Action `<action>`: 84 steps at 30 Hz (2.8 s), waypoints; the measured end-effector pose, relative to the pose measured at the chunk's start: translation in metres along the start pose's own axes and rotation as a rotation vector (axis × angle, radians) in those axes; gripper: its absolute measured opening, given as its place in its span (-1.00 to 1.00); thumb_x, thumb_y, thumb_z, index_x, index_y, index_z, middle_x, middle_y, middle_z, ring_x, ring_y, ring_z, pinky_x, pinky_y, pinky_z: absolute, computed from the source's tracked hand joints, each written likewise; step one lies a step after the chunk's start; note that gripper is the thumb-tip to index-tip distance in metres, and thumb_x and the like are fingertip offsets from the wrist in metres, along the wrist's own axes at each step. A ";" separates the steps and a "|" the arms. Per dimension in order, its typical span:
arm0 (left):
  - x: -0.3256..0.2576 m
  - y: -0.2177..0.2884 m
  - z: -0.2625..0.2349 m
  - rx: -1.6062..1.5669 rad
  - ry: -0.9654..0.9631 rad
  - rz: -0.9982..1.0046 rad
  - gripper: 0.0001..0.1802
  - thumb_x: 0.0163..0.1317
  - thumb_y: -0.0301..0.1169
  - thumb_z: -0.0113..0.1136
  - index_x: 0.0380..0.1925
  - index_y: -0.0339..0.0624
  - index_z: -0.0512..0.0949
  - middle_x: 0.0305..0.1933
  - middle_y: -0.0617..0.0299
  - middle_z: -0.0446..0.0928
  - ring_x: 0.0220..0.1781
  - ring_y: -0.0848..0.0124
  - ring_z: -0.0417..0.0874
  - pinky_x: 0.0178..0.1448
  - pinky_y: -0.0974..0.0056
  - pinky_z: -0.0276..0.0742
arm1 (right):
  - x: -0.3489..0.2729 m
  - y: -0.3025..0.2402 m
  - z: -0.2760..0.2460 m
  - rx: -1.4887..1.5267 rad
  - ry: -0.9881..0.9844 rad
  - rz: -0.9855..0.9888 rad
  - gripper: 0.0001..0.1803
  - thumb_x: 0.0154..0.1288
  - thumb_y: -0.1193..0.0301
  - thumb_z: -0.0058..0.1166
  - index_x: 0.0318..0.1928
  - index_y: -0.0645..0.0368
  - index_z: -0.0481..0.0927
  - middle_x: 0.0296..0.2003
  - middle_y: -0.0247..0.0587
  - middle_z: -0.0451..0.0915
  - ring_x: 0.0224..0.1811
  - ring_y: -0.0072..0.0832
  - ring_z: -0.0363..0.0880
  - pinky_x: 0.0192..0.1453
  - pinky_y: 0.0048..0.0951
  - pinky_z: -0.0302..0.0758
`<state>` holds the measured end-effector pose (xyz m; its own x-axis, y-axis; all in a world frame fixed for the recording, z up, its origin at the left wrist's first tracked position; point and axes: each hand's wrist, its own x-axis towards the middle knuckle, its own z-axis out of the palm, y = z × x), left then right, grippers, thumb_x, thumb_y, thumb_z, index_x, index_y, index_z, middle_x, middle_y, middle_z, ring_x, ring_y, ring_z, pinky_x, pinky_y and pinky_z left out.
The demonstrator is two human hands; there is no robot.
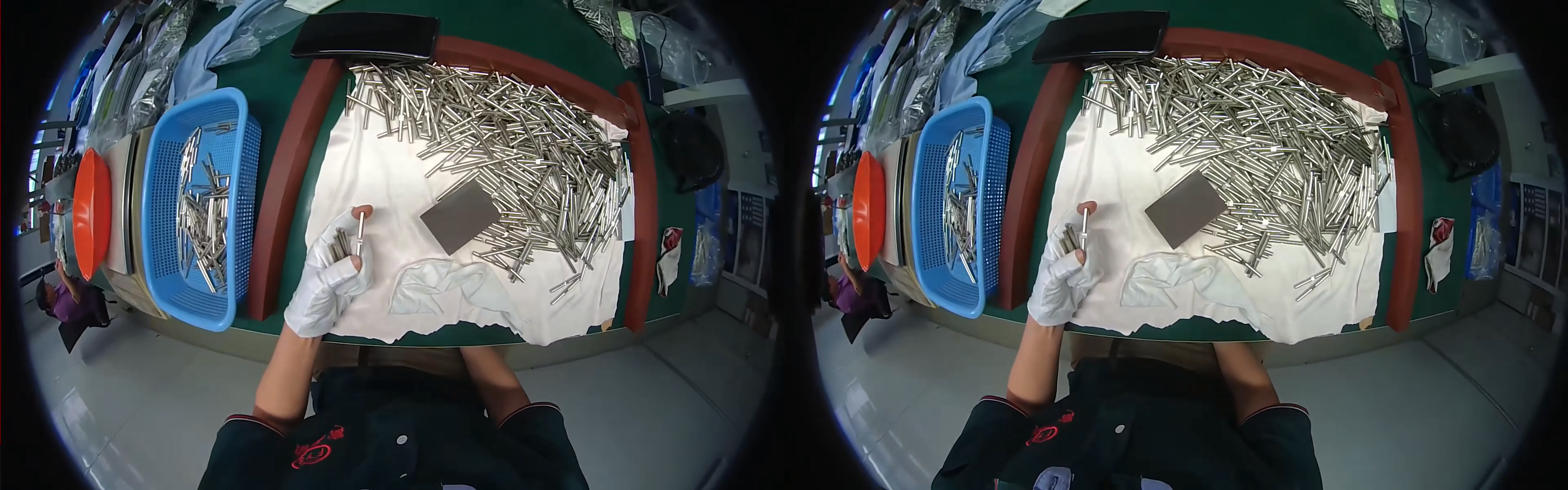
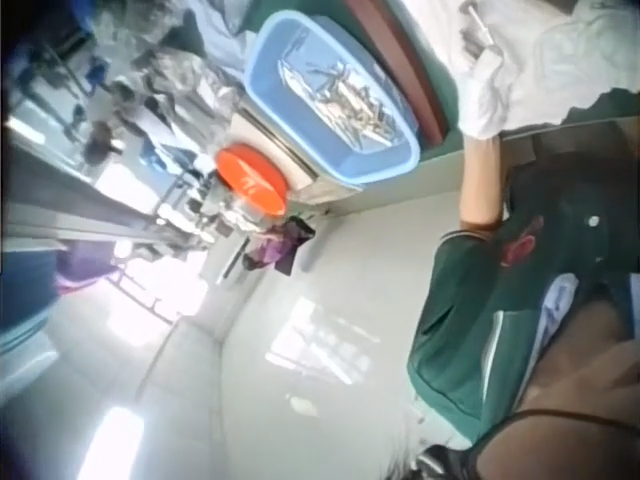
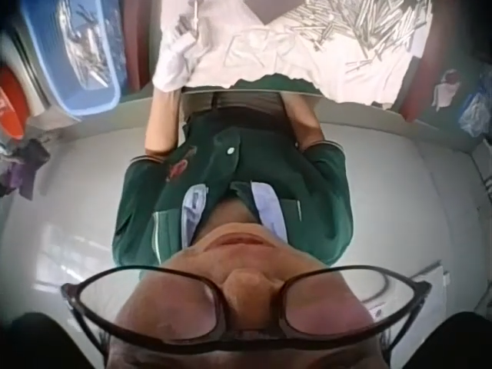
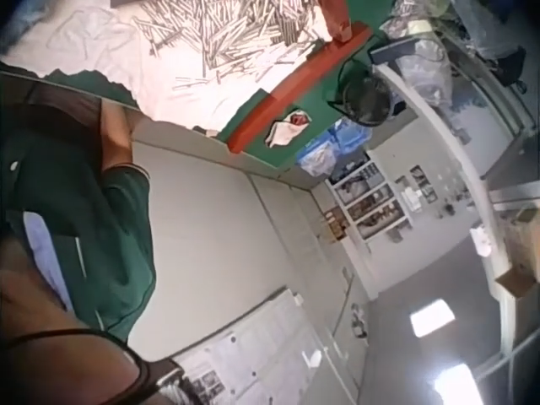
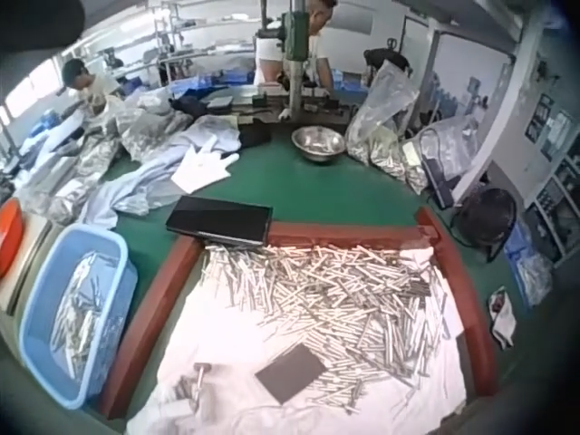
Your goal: Polishing or deburring the ends of small metal rods using a sharpening stone on a workbench.
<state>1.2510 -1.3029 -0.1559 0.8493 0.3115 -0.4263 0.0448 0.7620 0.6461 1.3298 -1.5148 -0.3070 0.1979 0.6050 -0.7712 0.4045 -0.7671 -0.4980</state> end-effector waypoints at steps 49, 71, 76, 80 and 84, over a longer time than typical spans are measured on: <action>0.034 0.013 0.013 0.271 -0.355 0.018 -0.26 0.25 -0.40 0.32 0.41 -0.16 0.26 -0.28 0.42 0.43 -0.45 0.69 0.45 -0.47 0.57 0.23 | -0.071 -0.077 -0.166 -0.385 1.343 -0.912 -0.14 -0.16 0.39 0.37 0.30 0.09 0.44 0.20 -0.05 0.45 0.12 -0.15 0.46 0.21 -0.19 0.41; 0.031 0.013 0.016 0.156 -0.316 -0.081 -0.27 0.26 -0.47 0.29 0.39 -0.29 0.21 -0.34 0.38 0.45 -0.53 0.70 0.35 -0.51 0.58 0.19 | -0.065 -0.081 -0.159 -0.420 1.372 -0.912 -0.11 -0.21 0.34 0.35 0.32 0.00 0.45 0.16 -0.09 0.45 0.06 -0.14 0.43 0.15 -0.13 0.35; 0.031 0.015 0.016 0.146 -0.319 -0.081 -0.28 0.26 -0.48 0.29 0.38 -0.30 0.21 -0.42 0.35 0.43 -0.61 0.71 0.24 -0.57 0.55 0.10 | -0.064 -0.081 -0.160 -0.364 1.322 -0.937 -0.11 -0.21 0.34 0.36 0.31 0.01 0.46 0.15 -0.11 0.45 0.05 -0.16 0.43 0.12 -0.12 0.35; 0.032 0.014 0.016 0.152 -0.285 -0.063 -0.33 0.31 -0.50 0.19 0.40 -0.28 0.21 -0.37 0.27 0.48 -0.54 0.67 0.34 -0.48 0.54 0.19 | -0.064 -0.083 -0.158 -0.451 1.426 -0.891 -0.11 -0.22 0.34 0.37 0.30 0.01 0.47 0.15 -0.10 0.45 0.05 -0.16 0.43 0.11 -0.12 0.35; 0.032 0.012 0.017 0.142 -0.312 -0.073 -0.30 0.28 -0.49 0.28 0.38 -0.31 0.22 -0.47 0.34 0.42 -0.63 0.72 0.23 -0.59 0.57 0.09 | -0.065 -0.086 -0.158 -0.350 1.358 -0.921 -0.11 -0.23 0.34 0.37 0.29 0.00 0.49 0.17 -0.10 0.44 0.05 -0.15 0.42 0.11 -0.12 0.35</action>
<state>1.2879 -1.2931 -0.1511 0.9600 0.0542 -0.2747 0.1652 0.6826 0.7119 1.4236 -1.4541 -0.1512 0.2972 0.6714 0.6788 0.9454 -0.1076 -0.3075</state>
